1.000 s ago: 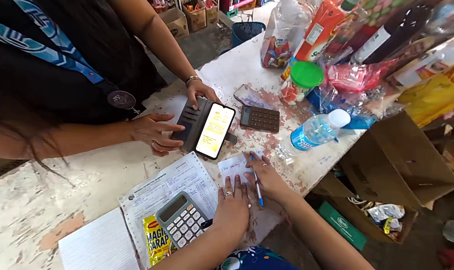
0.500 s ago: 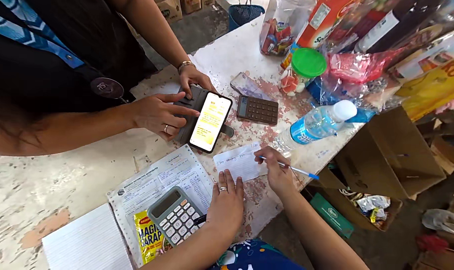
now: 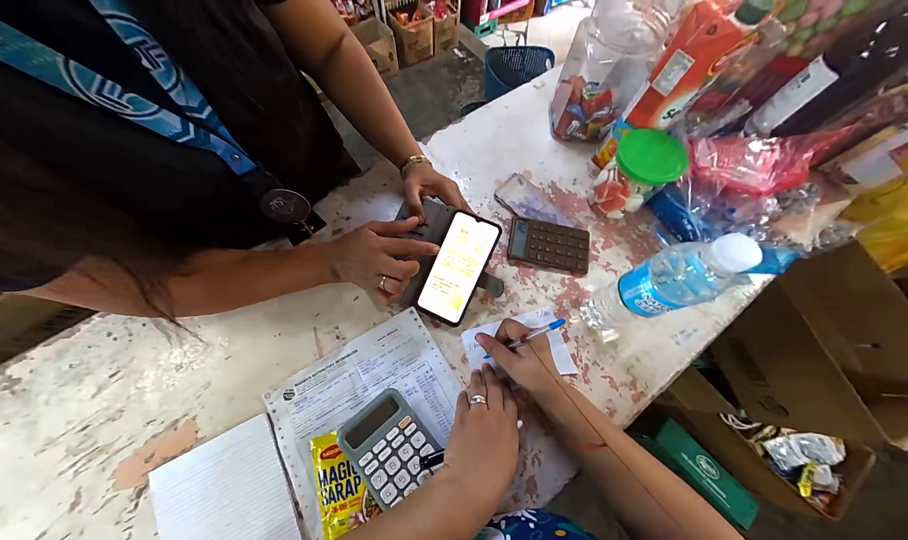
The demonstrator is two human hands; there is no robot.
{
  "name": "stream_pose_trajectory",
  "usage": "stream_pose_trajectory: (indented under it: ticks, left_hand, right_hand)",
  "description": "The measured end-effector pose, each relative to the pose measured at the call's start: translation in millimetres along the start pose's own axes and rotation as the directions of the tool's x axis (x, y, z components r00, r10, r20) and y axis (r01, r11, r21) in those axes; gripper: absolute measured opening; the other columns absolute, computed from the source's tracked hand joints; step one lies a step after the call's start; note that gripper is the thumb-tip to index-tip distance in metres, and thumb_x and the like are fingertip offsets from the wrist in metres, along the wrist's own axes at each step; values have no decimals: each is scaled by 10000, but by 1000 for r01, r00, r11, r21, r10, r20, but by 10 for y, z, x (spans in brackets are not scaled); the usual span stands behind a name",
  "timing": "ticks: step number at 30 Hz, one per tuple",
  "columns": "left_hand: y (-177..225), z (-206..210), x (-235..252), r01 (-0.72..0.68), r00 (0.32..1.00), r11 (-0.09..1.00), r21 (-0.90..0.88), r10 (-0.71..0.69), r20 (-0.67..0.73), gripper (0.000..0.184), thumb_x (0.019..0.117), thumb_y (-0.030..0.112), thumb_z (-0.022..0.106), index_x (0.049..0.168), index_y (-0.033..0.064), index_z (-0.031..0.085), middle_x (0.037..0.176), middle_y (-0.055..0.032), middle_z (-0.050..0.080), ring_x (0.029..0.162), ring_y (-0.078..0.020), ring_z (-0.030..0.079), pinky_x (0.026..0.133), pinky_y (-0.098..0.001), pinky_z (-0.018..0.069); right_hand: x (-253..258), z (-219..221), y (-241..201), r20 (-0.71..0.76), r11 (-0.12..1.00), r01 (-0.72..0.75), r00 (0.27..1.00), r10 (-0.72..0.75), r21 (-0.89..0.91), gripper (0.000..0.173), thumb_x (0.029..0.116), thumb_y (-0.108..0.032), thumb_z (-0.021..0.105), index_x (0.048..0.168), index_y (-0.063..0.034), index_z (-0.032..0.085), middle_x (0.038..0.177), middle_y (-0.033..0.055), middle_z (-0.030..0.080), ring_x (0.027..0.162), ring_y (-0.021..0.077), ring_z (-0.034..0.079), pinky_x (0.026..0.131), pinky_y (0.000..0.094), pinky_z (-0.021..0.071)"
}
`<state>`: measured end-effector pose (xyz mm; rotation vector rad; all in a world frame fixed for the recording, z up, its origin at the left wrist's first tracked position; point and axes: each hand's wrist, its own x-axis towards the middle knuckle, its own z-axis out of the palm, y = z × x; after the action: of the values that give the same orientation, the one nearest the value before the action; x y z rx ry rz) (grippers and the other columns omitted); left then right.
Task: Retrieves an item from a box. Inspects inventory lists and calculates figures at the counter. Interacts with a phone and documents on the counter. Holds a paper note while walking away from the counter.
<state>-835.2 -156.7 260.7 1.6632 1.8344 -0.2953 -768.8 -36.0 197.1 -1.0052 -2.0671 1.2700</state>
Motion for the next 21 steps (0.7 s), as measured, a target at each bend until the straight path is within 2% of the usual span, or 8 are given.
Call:
stream_pose_trajectory:
  ticks: [3,7,9,12,15,18,21]
  left_hand:
    - [3,-24,-1,6,1000,1000,4,-6,26,515,1081,66,367,1572,-60,271,1665,-276,181,1552,-411,200,1204,-510,308]
    - [-36,66,-6,-28,995,1000,10,29,-91,496,1066,75,407,1536,-75,353,1636,-280,270,1535,-408,258,1193,-528,314]
    - [-39,72,2,-28,996,1000,12,28,-79,501,1070,69,398,1545,-77,331,1646,-278,246,1546,-407,225,1213,-520,288]
    - [-27,45,6,-17,999,1000,5,17,-30,510,1073,55,387,1558,-74,297,1658,-279,207,1556,-409,191,1225,-498,273]
    - [-31,50,10,-16,999,1000,-6,16,-29,511,1073,51,382,1561,-71,296,1662,-280,193,1556,-416,186,1227,-501,271]
    - [-40,60,10,-15,999,1000,-9,14,-35,510,1076,62,381,1563,-64,299,1670,-271,178,1557,-414,183,1227,-495,273]
    - [-54,82,1,-28,997,1000,3,28,-69,511,1070,65,403,1552,-77,313,1661,-281,199,1549,-418,209,1213,-496,298]
  right_hand:
    - [-16,31,12,-22,996,44,999,-46,-72,357,955,-296,664,700,-65,571,614,-76,472,580,-37,426,578,151,352]
    - [-38,48,25,-47,995,67,996,-70,-78,362,959,-289,654,695,-58,562,610,-75,471,575,-43,428,573,139,353]
    - [-38,51,35,-48,996,73,996,-76,-55,353,962,-291,648,703,-65,566,611,-82,474,572,-51,428,570,138,353]
    - [-54,46,60,-33,993,113,993,-114,-31,357,998,-281,600,782,-3,662,652,-38,562,615,-39,490,614,154,408]
    - [-52,56,129,-37,975,222,974,-221,22,421,1034,-265,523,755,12,674,652,-21,586,637,-45,523,634,142,436]
    - [-51,36,101,-16,980,194,981,-194,37,358,991,-265,616,773,13,676,668,-21,601,627,-55,515,606,128,422]
    - [-54,35,50,-34,991,132,991,-132,-12,323,957,-270,674,758,-23,616,639,-52,531,587,-58,461,574,118,381]
